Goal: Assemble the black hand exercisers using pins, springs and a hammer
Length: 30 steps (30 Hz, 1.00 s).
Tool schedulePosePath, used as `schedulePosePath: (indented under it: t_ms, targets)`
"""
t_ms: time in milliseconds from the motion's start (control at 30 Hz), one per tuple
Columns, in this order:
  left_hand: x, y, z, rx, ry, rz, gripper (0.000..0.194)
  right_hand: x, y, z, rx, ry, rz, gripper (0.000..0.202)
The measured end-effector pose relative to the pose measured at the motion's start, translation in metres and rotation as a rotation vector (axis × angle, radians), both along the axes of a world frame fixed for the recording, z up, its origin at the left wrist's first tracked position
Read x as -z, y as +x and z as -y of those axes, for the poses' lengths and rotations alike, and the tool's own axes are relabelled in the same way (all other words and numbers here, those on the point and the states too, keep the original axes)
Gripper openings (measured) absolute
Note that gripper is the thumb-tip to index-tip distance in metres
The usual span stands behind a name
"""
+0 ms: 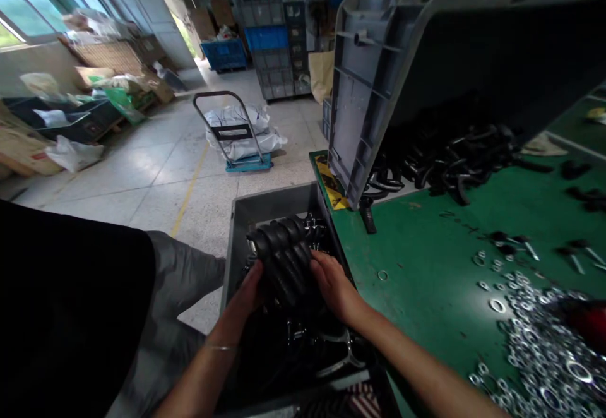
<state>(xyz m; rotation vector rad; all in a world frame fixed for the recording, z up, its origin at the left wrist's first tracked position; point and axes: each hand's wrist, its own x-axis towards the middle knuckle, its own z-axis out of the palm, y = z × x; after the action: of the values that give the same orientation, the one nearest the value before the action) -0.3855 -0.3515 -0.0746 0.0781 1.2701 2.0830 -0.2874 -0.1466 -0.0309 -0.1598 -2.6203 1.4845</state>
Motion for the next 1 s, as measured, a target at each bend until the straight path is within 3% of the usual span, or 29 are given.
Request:
schedulePosePath:
  t_ms: [133,200,333,500,633,733,833,1000]
  targets:
    - [-0.010,-0.070,0.022,-0.205,-0.051,-0.021,0.059,0.028,-0.063,0.007,-0.152,0.595,0.108,0.045]
    - [-0.017,-0.096,0.025,-0.241,0.006,-0.020,0.063,0.039,-0.092,0.010,-0.203,0.772,0.135,0.048]
    - [-0.019,-0.123,0.019,-0.273,0.142,-0.059,0.065,0.060,-0.134,0.014,-0.299,0.849,0.119,0.051]
    - [0.008,-0.137,0.010,-0.313,0.102,-0.044,0.058,0.082,-0.147,0.012,-0.318,0.944,0.161,0.053]
    - [0.036,-0.152,0.009,-0.208,-0.065,0.026,0.057,0.085,-0.144,0.010,-0.247,1.007,0.193,0.047]
    - [0.047,-0.170,0.003,-0.047,-0.190,0.035,0.053,0.080,-0.144,0.009,-0.235,1.034,0.185,0.043]
    - [0.045,-0.192,-0.010,0.173,-0.287,-0.043,0.047,0.076,-0.144,0.005,-0.234,1.061,0.180,0.047]
    - [0.025,-0.237,-0.049,0.462,-0.565,-0.357,0.051,0.075,-0.142,0.001,-0.228,1.111,0.233,0.047]
